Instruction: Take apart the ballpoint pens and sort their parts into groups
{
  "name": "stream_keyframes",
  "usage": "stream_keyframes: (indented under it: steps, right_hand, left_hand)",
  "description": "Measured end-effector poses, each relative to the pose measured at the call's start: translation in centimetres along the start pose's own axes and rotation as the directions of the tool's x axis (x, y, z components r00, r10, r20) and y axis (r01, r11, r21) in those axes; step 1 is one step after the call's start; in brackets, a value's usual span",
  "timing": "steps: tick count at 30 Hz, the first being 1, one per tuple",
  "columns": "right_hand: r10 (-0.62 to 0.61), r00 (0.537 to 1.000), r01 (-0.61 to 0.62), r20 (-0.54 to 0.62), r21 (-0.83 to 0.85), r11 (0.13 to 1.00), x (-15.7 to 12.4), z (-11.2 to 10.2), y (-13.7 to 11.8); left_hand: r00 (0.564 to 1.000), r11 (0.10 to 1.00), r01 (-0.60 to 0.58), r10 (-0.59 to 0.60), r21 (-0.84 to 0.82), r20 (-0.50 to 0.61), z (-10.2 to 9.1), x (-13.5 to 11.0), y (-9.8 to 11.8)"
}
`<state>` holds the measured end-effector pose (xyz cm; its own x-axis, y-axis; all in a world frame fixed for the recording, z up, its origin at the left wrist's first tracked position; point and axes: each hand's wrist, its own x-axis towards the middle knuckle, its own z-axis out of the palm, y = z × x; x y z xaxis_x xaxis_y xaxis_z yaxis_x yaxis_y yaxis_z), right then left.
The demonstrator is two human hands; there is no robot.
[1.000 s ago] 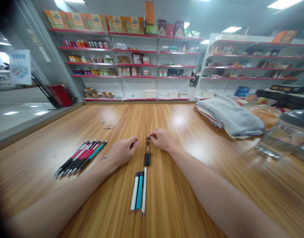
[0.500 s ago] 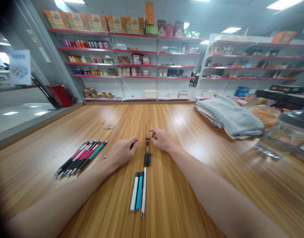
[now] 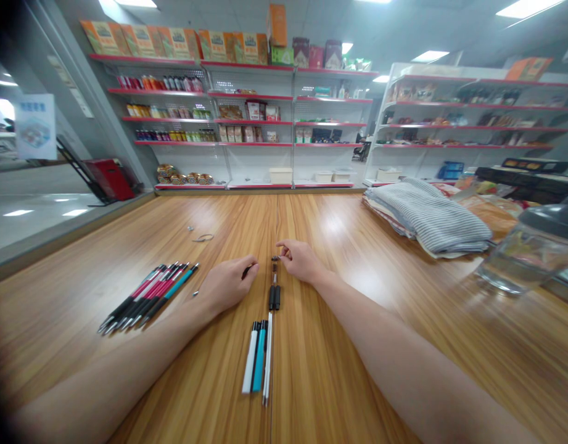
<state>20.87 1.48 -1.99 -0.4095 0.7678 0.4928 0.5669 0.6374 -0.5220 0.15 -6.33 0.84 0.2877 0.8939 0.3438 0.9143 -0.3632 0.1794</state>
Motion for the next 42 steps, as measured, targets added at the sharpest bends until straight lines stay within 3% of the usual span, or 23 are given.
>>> stream_keyframes:
  steps: [27,42]
  right_hand:
    - [-0.032,0.999,0.032,-0.001,-0.08,0.996,0.1,-0.05,-0.27]
    - [-0.04,0.998,0.048,0.056,-0.153,0.987,0.12,-0.42,-0.52]
  left_hand:
    - [0.999,1.0,0.025,-0.026,0.012,0.027,-0.11,0.07,0.04]
    - [1.0,1.0,0.004,-0.005,0.007,0.016,-0.12,0.03,-0.07]
